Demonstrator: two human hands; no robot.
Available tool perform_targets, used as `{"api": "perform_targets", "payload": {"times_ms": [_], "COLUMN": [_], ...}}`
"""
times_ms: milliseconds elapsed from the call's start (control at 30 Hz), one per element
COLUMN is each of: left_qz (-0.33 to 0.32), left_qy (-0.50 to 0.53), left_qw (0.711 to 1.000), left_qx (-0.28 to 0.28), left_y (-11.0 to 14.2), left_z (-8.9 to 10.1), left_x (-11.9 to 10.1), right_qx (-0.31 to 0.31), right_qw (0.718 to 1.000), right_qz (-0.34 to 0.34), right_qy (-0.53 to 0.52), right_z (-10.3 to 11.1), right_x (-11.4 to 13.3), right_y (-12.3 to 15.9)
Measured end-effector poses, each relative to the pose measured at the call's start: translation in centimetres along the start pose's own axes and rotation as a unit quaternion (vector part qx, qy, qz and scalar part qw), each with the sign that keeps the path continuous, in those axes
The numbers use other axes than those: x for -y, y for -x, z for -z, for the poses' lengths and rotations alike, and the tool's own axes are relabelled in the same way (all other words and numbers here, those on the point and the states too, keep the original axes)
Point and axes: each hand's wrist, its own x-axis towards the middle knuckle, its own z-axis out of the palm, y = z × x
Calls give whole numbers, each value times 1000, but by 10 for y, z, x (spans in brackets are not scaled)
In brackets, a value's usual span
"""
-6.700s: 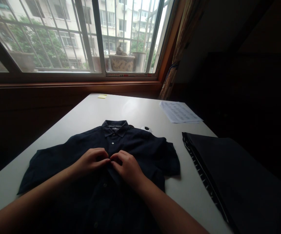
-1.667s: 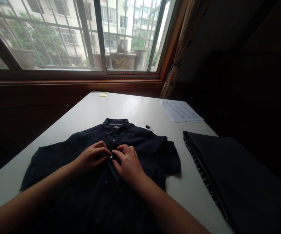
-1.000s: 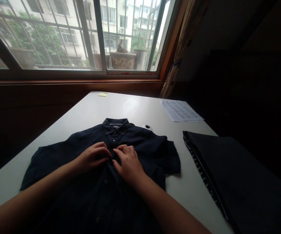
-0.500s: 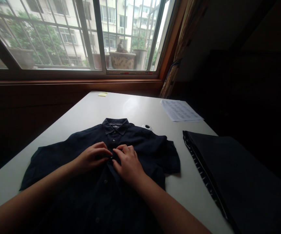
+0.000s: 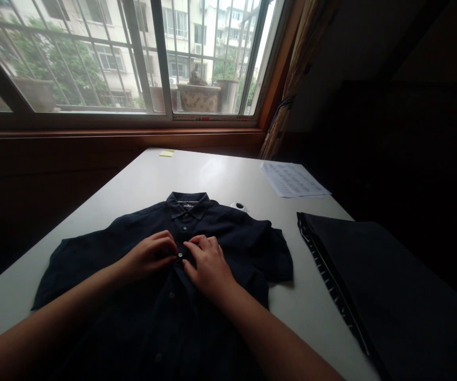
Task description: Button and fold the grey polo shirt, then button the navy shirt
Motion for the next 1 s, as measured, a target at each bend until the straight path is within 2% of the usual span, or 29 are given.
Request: {"api": "perform_targets", "payload": {"times_ms": [600,1000], "left_qz": [-20,-37], "left_qy": [12,-73], "left_qw": [1000,997], "left_qx": [-5,6], "left_y": [0,2], "left_z": [0,-4], "left_x": [-1,-2], "right_qx": [5,5], "right_qw": [1000,1000], "right_qz": [0,1], "right_qy": [-1,0], "right_z": [2,1], "right_x": [1,0], "right_y": [-1,0]}}
